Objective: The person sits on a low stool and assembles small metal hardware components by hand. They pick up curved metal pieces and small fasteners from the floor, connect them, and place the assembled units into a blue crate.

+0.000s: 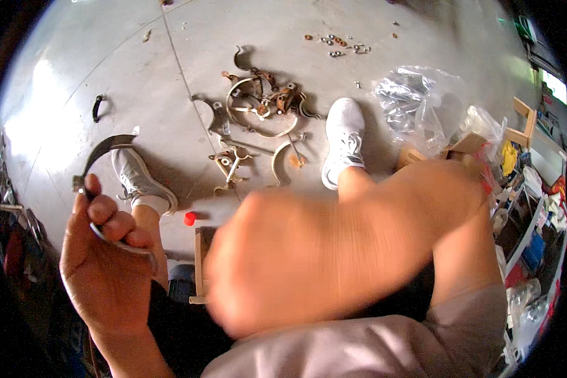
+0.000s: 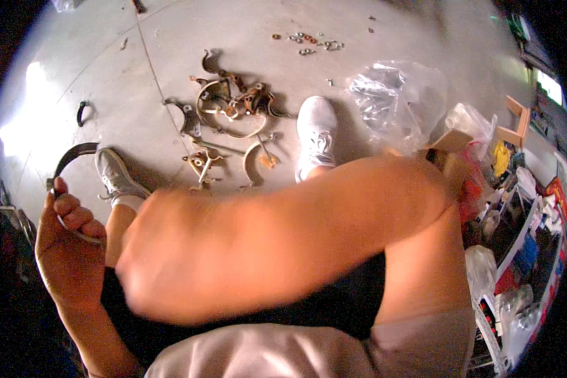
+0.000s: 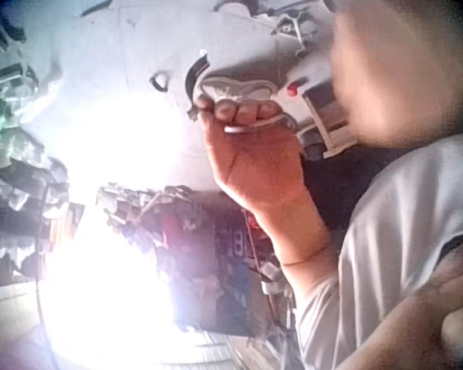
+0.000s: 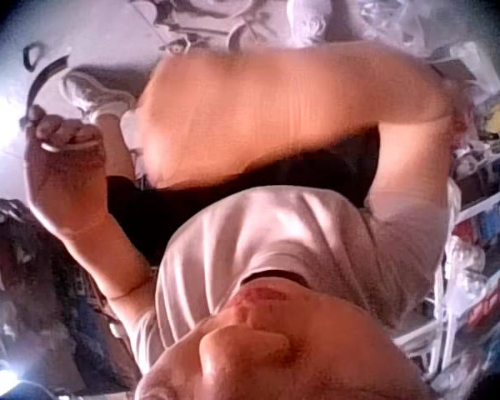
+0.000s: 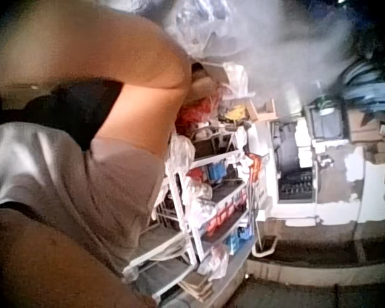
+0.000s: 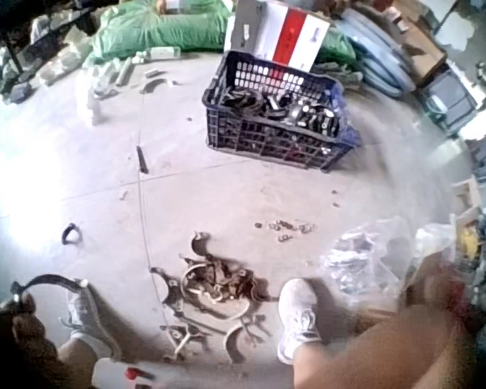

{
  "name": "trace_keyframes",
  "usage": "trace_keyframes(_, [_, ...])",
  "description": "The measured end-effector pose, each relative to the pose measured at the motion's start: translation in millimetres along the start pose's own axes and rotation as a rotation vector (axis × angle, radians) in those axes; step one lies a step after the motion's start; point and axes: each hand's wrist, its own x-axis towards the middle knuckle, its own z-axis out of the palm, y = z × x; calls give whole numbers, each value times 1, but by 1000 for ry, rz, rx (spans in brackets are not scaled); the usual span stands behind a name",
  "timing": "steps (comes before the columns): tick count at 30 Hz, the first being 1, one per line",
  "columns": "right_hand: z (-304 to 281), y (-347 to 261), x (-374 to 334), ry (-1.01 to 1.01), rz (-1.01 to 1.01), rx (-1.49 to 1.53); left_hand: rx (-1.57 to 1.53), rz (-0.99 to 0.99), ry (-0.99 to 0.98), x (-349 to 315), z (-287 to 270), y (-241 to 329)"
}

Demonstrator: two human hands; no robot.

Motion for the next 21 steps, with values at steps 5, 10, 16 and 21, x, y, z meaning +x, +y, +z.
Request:
trace_keyframes(5, [-6,-36,38,-63,-193,127,121,-10,-3,4,-2,0])
trace_keyframes(10, [12,-36,48,-72,-217,191,135,25,91,5,-7,-6])
trace_keyframes(16, [24,-37,58,-59,-231,245,36,-6,57,4,-8,-7])
trace_keyframes(21, [27,-35,57,-72,-233,265,142,-40,109,11,-7,-7])
